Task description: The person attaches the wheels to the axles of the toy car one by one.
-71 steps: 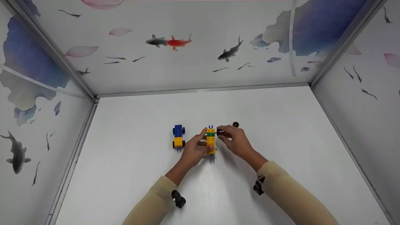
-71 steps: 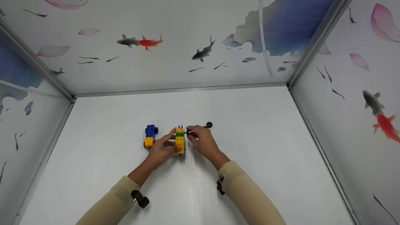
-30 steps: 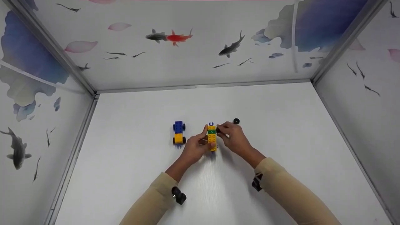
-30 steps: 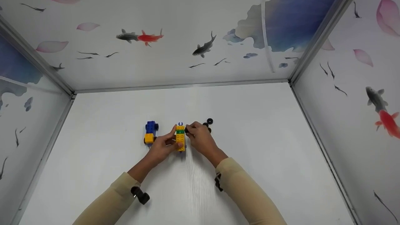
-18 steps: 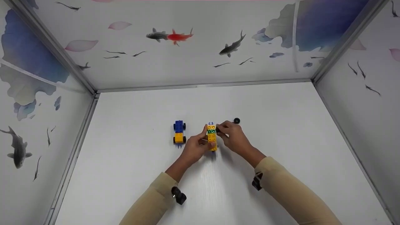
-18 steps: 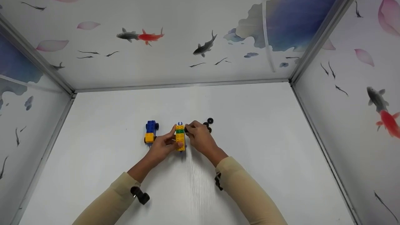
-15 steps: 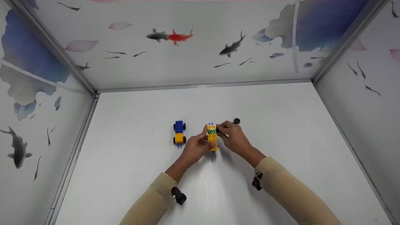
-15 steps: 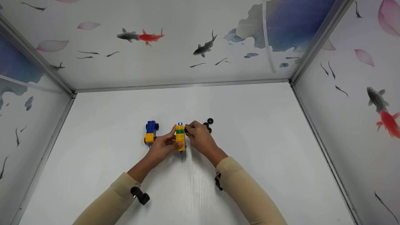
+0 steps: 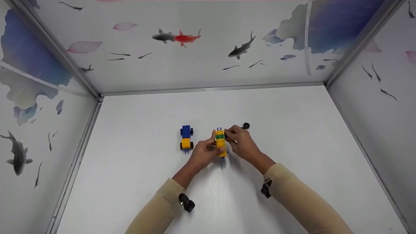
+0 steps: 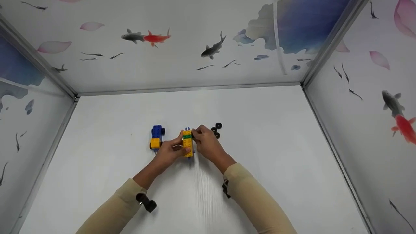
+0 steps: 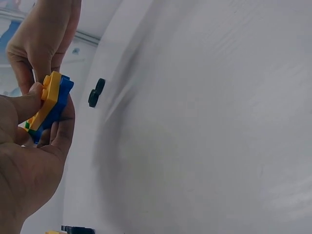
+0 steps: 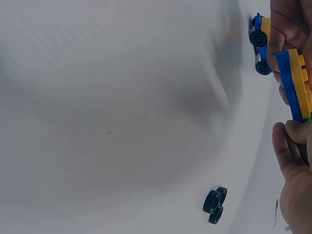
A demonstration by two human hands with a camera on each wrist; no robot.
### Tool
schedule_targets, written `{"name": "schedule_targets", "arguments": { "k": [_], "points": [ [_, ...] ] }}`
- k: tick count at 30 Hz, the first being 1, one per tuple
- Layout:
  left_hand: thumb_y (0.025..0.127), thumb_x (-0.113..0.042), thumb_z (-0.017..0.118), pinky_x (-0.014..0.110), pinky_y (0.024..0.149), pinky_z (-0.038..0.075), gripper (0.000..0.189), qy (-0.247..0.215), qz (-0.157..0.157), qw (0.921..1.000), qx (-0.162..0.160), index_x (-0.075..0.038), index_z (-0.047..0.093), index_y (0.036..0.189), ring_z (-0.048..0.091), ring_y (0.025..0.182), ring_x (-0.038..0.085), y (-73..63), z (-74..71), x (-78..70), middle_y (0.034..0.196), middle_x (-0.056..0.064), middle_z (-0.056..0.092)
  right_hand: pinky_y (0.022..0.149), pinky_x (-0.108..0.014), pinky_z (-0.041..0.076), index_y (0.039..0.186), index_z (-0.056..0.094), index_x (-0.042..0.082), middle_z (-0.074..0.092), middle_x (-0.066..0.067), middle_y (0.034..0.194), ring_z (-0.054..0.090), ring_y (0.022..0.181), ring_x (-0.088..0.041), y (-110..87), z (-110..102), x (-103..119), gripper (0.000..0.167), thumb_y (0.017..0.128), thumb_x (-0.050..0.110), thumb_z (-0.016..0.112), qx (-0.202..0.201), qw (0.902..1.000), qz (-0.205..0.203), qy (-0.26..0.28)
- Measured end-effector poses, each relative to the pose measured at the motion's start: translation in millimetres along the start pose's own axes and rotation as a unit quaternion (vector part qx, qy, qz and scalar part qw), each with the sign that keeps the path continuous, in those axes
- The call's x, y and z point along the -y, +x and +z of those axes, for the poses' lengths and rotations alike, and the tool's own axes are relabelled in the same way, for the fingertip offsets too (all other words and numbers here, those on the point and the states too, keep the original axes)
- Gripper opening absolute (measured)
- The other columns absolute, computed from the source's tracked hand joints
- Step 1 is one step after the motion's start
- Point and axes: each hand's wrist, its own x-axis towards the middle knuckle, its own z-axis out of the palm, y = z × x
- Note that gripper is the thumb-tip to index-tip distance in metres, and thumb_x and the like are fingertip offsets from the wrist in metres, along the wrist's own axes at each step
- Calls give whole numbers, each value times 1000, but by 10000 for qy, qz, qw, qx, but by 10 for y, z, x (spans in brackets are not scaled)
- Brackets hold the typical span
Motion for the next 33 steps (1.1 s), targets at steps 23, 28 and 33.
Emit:
{"name": "schedule_targets", "arguments": {
  "k": [23, 28, 33],
  "points": [
    [103, -25, 82, 42, 93, 69, 92, -841, -149, 9962, -196, -47, 27, 174, 80, 108, 22, -11, 3, 0, 139, 14, 72, 97, -43, 68, 146, 71, 2, 76, -17, 128, 78, 111, -30, 31, -35, -50, 42, 104, 3, 74, 218, 9996, 182, 20],
    [102, -26, 82, 42, 92, 69, 87, -844, -176, 9959, -288, -49, 33, 171, 78, 106, 22, -13, -28, 22, 142, 14, 71, 98, -43, 68, 154, 65, 6, 72, -18, 137, 79, 113, -30, 23, -44, -72, 51, 104, 3, 75, 502, 9978, 369, 235],
    [103, -23, 81, 36, 91, 69, 84, -869, -249, 9951, -391, -52, 37, 169, 78, 109, 22, 6, -74, -12, 142, 13, 70, 101, -46, 67, 155, 64, 9, 71, -18, 139, 76, 118, -33, 25, -117, -141, 53, 103, 6, 77, 547, 9960, 704, 27]
  ]
}}
